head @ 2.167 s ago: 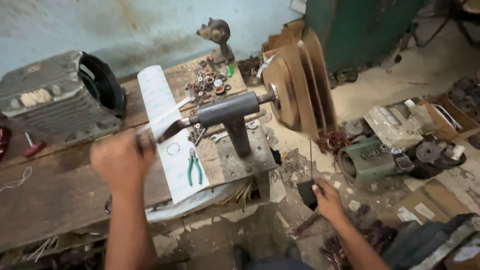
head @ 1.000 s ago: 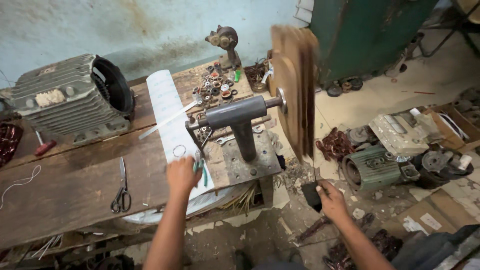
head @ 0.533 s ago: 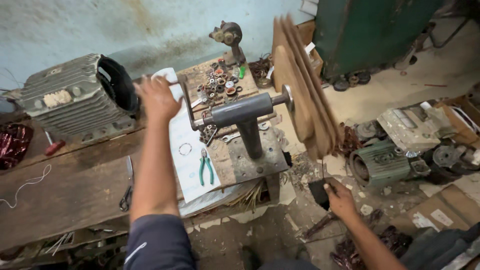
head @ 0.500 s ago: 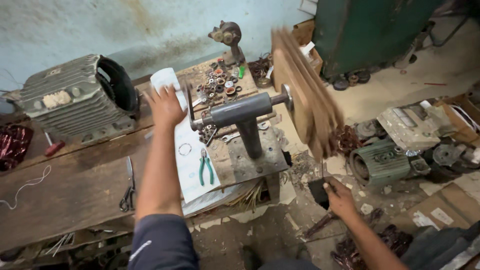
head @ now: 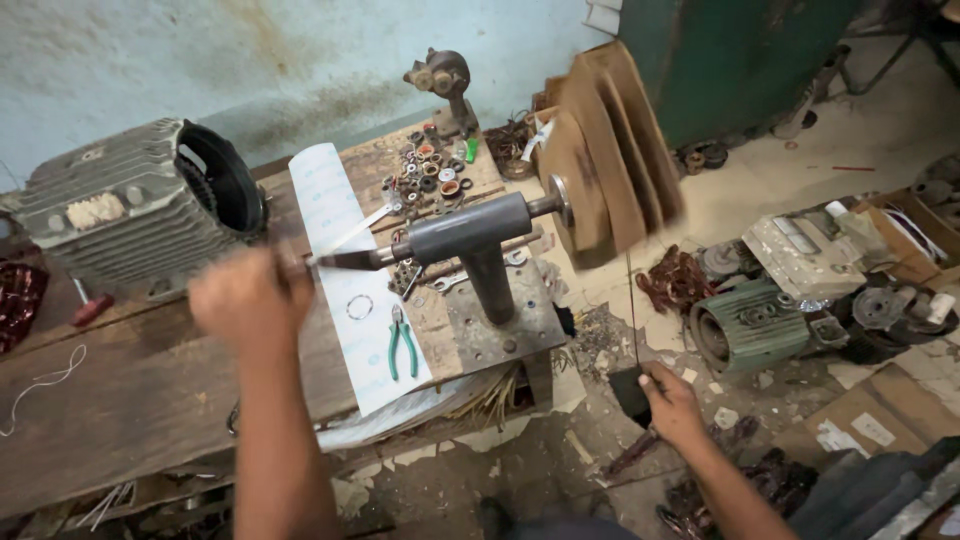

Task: The person carries a wooden winding jig to a workbench and mounts it on a hand-cranked winding machine. They pick up a spool of copper magnet wire, thread the wire end, and turn the crank handle to wind wire onto a bobbin, guiding the wire by hand as it accumulates.

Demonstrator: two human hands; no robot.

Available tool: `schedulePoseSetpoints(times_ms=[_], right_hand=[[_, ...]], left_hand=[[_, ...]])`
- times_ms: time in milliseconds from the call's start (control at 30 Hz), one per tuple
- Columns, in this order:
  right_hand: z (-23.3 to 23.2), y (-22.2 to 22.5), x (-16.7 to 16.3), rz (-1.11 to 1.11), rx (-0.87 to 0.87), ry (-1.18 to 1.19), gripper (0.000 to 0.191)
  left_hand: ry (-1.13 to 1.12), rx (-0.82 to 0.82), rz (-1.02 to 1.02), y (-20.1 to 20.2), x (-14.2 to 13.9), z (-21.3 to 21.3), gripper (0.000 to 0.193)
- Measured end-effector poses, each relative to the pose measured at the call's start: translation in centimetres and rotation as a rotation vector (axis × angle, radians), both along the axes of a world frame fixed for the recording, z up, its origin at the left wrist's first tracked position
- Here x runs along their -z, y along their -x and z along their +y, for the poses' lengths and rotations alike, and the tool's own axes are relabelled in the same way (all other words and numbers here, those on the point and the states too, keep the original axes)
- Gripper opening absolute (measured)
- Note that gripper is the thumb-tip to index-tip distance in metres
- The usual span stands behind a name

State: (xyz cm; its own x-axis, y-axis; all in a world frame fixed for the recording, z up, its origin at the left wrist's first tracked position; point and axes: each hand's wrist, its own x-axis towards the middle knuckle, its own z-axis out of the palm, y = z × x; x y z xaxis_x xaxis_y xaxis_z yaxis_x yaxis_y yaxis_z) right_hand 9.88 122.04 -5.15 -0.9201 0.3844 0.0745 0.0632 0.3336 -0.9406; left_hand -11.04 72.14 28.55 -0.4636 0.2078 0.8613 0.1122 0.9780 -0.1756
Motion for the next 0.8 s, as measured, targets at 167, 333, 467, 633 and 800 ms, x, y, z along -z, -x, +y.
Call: schedulePoseSetpoints(times_ms=[167,333,467,633,800], right_hand=[[0.1,0.3,1.1,-0.127,0.049,-0.057,0.027],[0.2,0.3,0.9,-0.043,0.007,0.011,0.03],[0.7,0.0,-0.8,-0.059,-0.024,0.01,0.029],[0.7,-0.4,-2.1,-0.277,0.02,0.037,0.032],[0.5,-0.8,-0.8,-0.03,-0.011,-0.056,0.03]], left_hand=[[0.119,0.057,-0.159,16.2,1.6,1.8,0.079],[-0.107,0.106,-0.709,10.6,15.0,4.4,0.098],[-0.085,0.186,-0.604,-3.7,16.2,3.7,0.045],[-0.083,0.096,-0.256,-8.0,4.6,0.6,0.022],[-0.142,0.062,-0.084,6.8,-1.8,0.8,0.017]])
